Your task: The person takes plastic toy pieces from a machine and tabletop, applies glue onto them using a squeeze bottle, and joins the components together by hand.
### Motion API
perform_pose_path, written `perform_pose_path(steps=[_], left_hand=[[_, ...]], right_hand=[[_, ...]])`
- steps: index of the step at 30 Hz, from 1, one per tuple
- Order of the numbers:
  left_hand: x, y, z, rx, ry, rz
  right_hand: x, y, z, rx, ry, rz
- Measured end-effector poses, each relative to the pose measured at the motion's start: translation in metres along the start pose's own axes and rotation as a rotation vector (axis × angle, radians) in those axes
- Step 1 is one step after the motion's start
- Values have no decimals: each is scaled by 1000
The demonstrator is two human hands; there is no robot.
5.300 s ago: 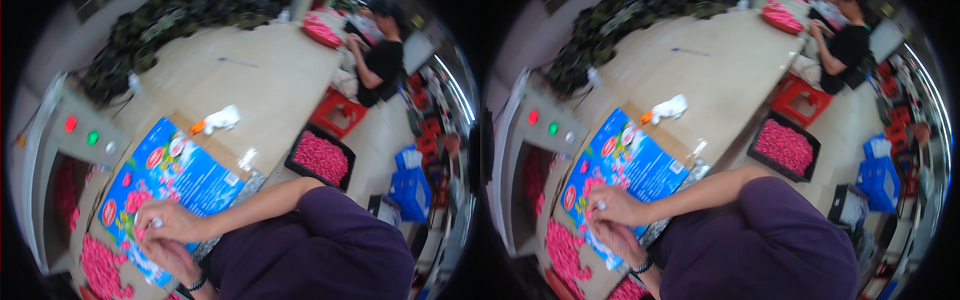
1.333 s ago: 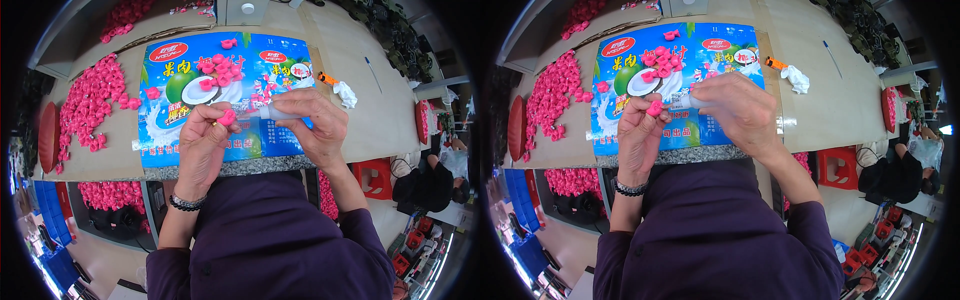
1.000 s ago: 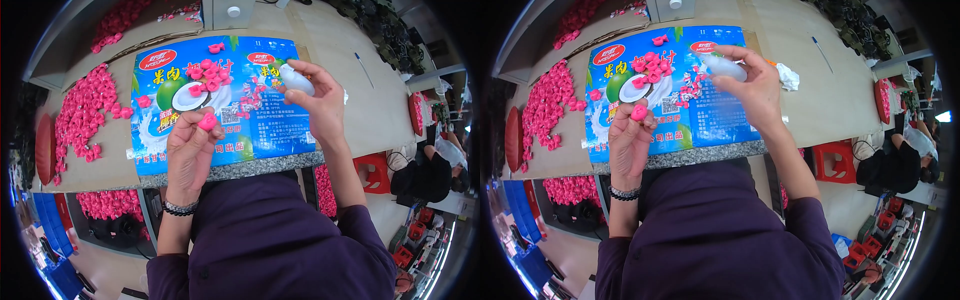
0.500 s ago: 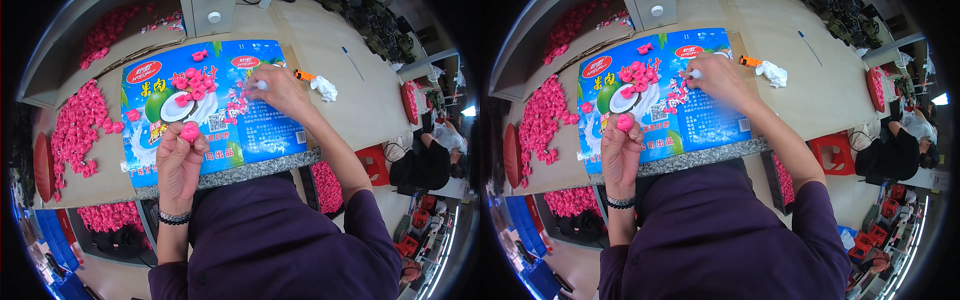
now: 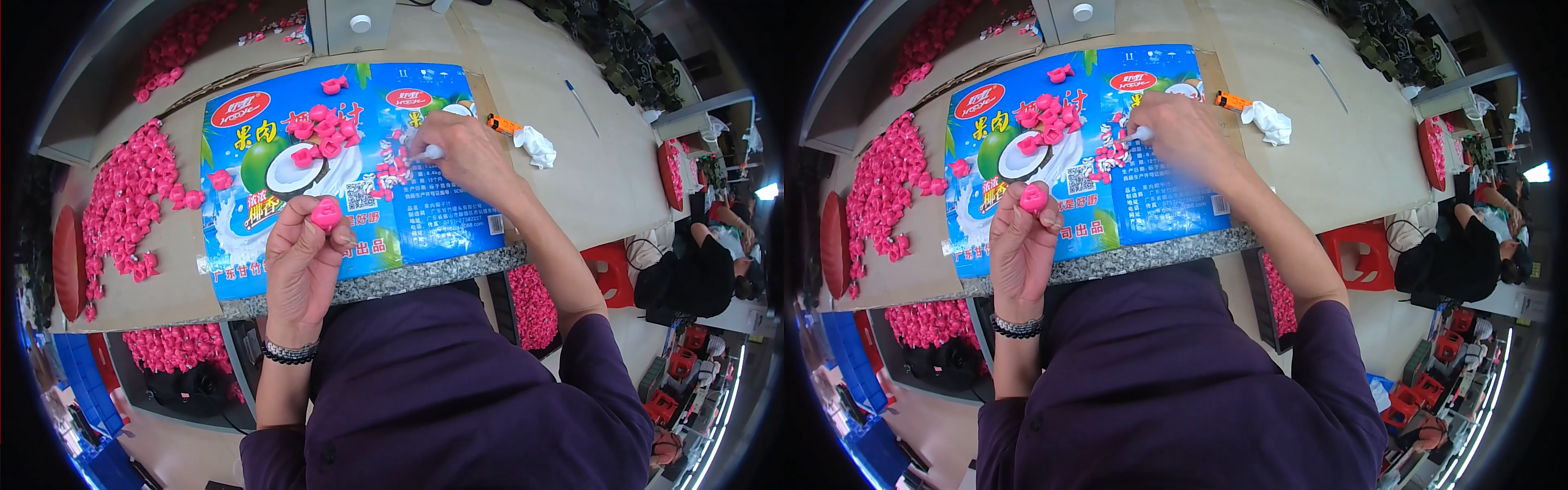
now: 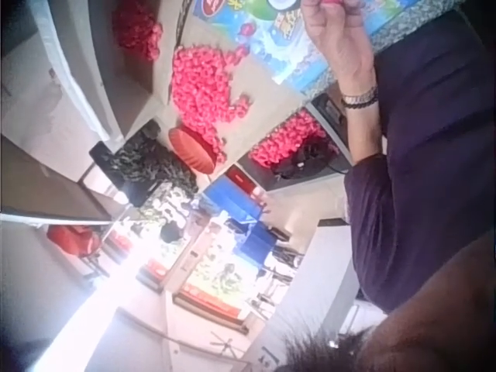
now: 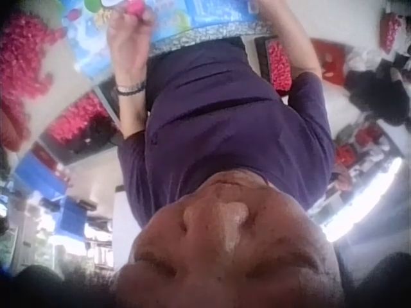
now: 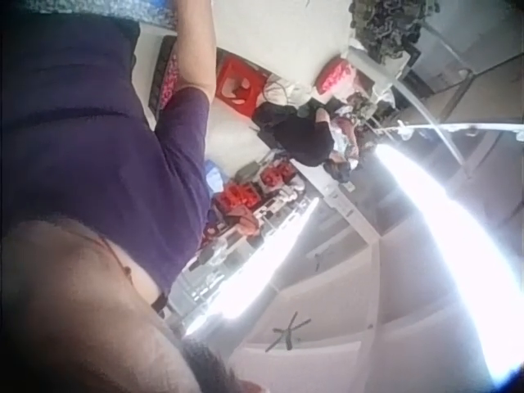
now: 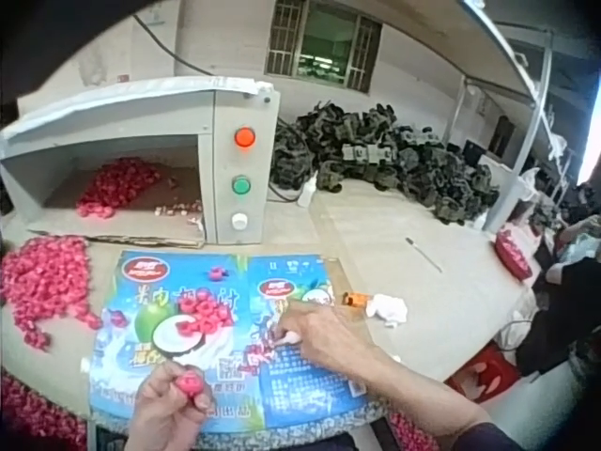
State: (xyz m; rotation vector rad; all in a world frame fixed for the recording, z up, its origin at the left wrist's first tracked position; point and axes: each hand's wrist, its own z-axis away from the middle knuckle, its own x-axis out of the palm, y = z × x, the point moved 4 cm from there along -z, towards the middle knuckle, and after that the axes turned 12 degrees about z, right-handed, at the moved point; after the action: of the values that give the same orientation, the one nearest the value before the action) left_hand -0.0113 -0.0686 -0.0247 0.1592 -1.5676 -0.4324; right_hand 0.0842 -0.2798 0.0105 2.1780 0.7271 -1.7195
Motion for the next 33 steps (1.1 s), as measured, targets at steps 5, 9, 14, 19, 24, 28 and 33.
perform_pose_path(steps=[5,9,14,19,24,28,33], left_hand=[[-2,-2,0,-1,-5,13],[1,-6,-1,-16,17,28],[3,-12,-3,-16,-5,-18],[0,-20,-5,-10,49,-134],[10,-19,-5,55,37,-327],[16,-18,-4,59,14,-358],[12,-17,-5,21,-15,-448]], right_hand=[[-11,14,3,212,-15,-191],[-4,1,8,241,-15,-12],[-2,-12,10,196,52,129],[-22,-31,12,236,89,-471],[-32,-58,15,163,12,-834],[-29,-62,18,109,87,-833],[-21,-60,16,113,10,-958]])
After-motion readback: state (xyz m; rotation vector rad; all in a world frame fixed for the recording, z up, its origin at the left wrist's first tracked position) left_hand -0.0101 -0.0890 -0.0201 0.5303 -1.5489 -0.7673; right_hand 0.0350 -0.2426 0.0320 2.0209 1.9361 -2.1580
